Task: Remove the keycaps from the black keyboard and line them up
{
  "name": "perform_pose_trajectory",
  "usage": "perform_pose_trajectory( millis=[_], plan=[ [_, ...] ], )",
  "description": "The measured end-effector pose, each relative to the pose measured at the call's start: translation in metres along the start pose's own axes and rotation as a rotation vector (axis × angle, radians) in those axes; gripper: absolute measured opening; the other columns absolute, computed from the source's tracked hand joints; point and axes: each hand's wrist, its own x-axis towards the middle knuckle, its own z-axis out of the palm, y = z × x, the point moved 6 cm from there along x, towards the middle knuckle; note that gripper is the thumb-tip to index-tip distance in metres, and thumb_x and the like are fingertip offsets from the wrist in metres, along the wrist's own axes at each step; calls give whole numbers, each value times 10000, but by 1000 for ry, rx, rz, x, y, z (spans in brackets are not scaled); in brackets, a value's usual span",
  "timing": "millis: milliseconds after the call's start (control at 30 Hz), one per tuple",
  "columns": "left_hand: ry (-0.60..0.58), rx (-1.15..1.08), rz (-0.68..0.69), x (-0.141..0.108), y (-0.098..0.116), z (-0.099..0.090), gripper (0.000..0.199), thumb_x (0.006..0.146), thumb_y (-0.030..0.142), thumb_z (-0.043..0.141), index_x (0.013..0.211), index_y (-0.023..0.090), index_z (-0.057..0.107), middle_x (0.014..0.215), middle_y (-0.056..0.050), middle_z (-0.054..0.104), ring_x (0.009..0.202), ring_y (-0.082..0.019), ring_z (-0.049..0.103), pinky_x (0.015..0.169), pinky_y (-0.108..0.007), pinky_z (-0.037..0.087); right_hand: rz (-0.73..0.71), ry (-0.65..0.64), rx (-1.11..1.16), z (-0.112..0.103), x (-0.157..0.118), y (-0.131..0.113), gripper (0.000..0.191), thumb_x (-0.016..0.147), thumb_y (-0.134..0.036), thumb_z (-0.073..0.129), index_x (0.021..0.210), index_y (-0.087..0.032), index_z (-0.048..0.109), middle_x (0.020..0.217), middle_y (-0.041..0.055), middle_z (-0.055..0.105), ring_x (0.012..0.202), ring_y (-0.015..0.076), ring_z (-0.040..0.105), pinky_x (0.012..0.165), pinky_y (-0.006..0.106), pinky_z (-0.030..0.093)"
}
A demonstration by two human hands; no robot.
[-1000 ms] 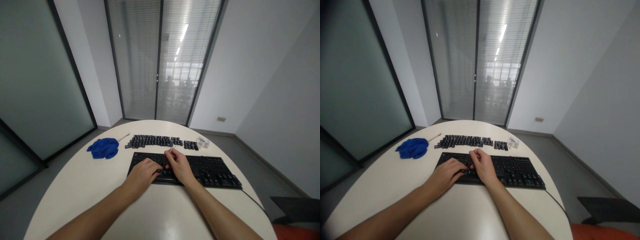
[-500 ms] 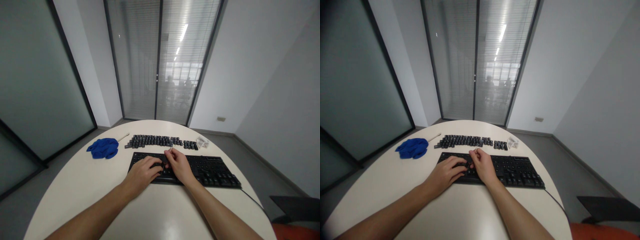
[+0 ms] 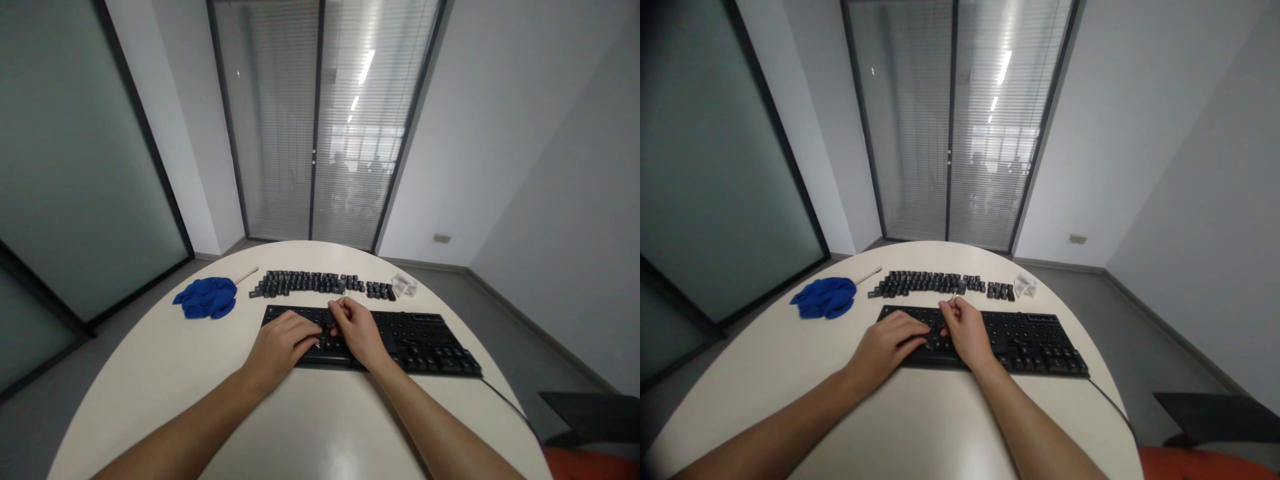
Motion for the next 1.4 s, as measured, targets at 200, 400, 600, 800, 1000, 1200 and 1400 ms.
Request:
perform_pose_trajectory(
  millis=[200, 400, 600, 800, 1000, 1200, 1400],
  plan=[
    [-36, -17, -85, -2, -12, 3, 149, 884, 241, 652, 1003, 252, 742, 949, -16, 743, 896, -197, 621, 783, -335, 531, -2, -9, -6, 0, -1, -2, 357, 887, -544, 535, 746, -217, 517, 548, -43, 534, 484, 170, 605, 507, 242, 414],
    [-60, -6, -148, -3, -14, 4, 187, 898, 250, 635, 1064, 248, 722, 1006, -13, 728, 959, -200, 606, 845, -347, 518, -13, 2, -36, 0, -1, -3, 363, 884, -539, 533, 727, -213, 515, 535, -42, 536, 477, 164, 609, 510, 236, 418],
    [-128, 30, -142, -5, -12, 10, 221, 902, 267, 629, 1112, 262, 698, 1054, -17, 700, 991, -199, 592, 871, -349, 504, -14, -11, -48, 0, 0, -1, 336, 901, -507, 523, 738, -214, 505, 555, -38, 562, 483, 164, 628, 507, 234, 426],
    [-118, 56, -154, -6, -14, 7, 237, 926, 273, 593, 1147, 271, 677, 1063, -13, 697, 990, -195, 598, 873, -337, 501, -13, -7, -58, 0, 0, 0, 337, 906, -503, 515, 732, -215, 499, 542, -40, 558, 488, 172, 634, 511, 242, 427],
    [-23, 74, -255, -7, -29, 0, 188, 895, 272, 639, 1075, 262, 693, 1063, 5, 716, 1018, -189, 612, 891, -325, 498, -9, -18, -68, 1, -1, -1, 329, 906, -491, 514, 732, -212, 498, 555, -37, 577, 491, 163, 633, 531, 237, 434],
    [21, 126, -330, -8, -41, -2, 191, 872, 235, 655, 1052, 275, 704, 1050, 10, 715, 1004, -189, 627, 901, -322, 496, -21, -24, -91, 2, -1, -3, 326, 909, -479, 513, 723, -212, 499, 547, -41, 570, 492, 160, 633, 541, 237, 439],
    [30, 163, -382, -8, -49, -5, 204, 875, 241, 635, 1060, 278, 712, 1029, -4, 716, 985, -198, 639, 886, -324, 501, -26, -20, -94, 2, 0, -1, 325, 912, -477, 509, 723, -213, 496, 550, -42, 577, 497, 160, 639, 551, 239, 441]
  ],
)
